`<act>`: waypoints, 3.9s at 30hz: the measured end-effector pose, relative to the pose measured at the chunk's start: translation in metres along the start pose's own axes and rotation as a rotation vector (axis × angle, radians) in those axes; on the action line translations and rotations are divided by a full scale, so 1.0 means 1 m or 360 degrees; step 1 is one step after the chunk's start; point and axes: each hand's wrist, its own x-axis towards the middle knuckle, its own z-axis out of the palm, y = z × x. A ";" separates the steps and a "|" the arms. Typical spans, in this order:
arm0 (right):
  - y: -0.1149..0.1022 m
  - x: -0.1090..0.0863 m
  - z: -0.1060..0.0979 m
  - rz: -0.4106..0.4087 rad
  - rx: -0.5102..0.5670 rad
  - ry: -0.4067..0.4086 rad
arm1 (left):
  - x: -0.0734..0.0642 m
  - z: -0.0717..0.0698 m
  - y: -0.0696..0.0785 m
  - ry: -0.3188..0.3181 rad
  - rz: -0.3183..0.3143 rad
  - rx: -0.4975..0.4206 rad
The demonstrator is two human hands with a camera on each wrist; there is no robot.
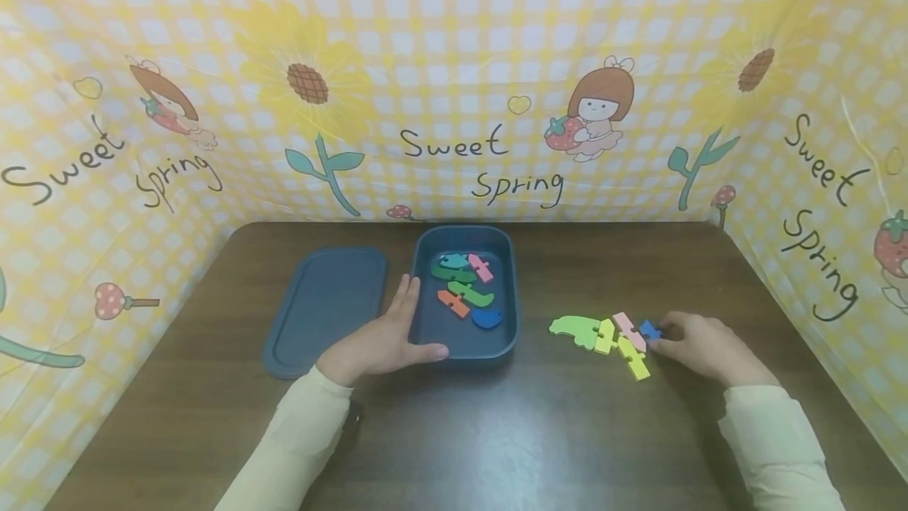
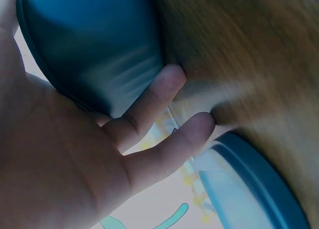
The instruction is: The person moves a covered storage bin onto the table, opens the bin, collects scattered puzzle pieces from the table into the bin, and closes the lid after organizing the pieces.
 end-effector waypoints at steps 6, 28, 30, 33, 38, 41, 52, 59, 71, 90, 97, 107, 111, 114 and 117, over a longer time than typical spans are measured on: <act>-0.001 0.000 0.001 0.0038 -0.0009 -0.0029 | -0.001 0.000 0.000 -0.0010 -0.0009 -0.0008; -0.012 0.003 0.006 0.0038 -0.0039 0.0057 | -0.001 -0.001 0.001 -0.0010 -0.0016 -0.0011; -0.012 0.003 0.004 0.0052 -0.0009 0.0052 | -0.001 -0.001 0.001 -0.0011 -0.0015 -0.0010; -0.011 0.003 0.001 0.0059 0.0050 0.0061 | -0.001 -0.001 0.001 -0.0010 -0.0014 -0.0008; -0.010 0.001 -0.003 0.0048 0.0153 0.0094 | -0.001 -0.001 0.001 -0.0009 -0.0021 -0.0013; -0.012 0.002 -0.003 0.0020 0.0195 0.0132 | -0.001 -0.001 0.001 -0.0008 -0.0027 -0.0018; -0.031 0.004 -0.007 -0.0122 0.0327 0.0291 | 0.000 0.000 0.000 -0.0001 -0.0016 -0.0018; -0.049 0.008 -0.009 -0.0199 0.0374 0.0286 | 0.000 0.000 0.001 0.0004 -0.0010 -0.0019; -0.072 0.018 -0.007 -0.0316 0.0544 0.0242 | 0.001 0.000 0.000 0.0006 -0.0008 -0.0018; -0.115 0.044 -0.002 -0.0522 0.0637 0.0251 | -0.003 -0.002 0.003 0.0000 -0.0014 -0.0027; -0.128 0.051 -0.003 -0.0549 0.0619 0.0210 | -0.001 -0.001 0.001 0.0006 -0.0012 -0.0010; -0.146 0.058 -0.001 -0.0600 0.0592 0.0178 | 0.000 0.000 0.000 0.0000 -0.0017 -0.0030; -0.155 0.060 0.000 -0.0611 0.0604 0.0157 | -0.001 -0.001 0.001 -0.0007 -0.0027 -0.0033; -0.162 0.063 0.001 -0.0638 0.0605 0.0143 | -0.001 -0.001 0.000 -0.0012 -0.0032 -0.0035; -0.169 0.065 0.002 -0.0663 0.0600 0.0119 | -0.001 -0.001 0.000 -0.0012 -0.0030 -0.0032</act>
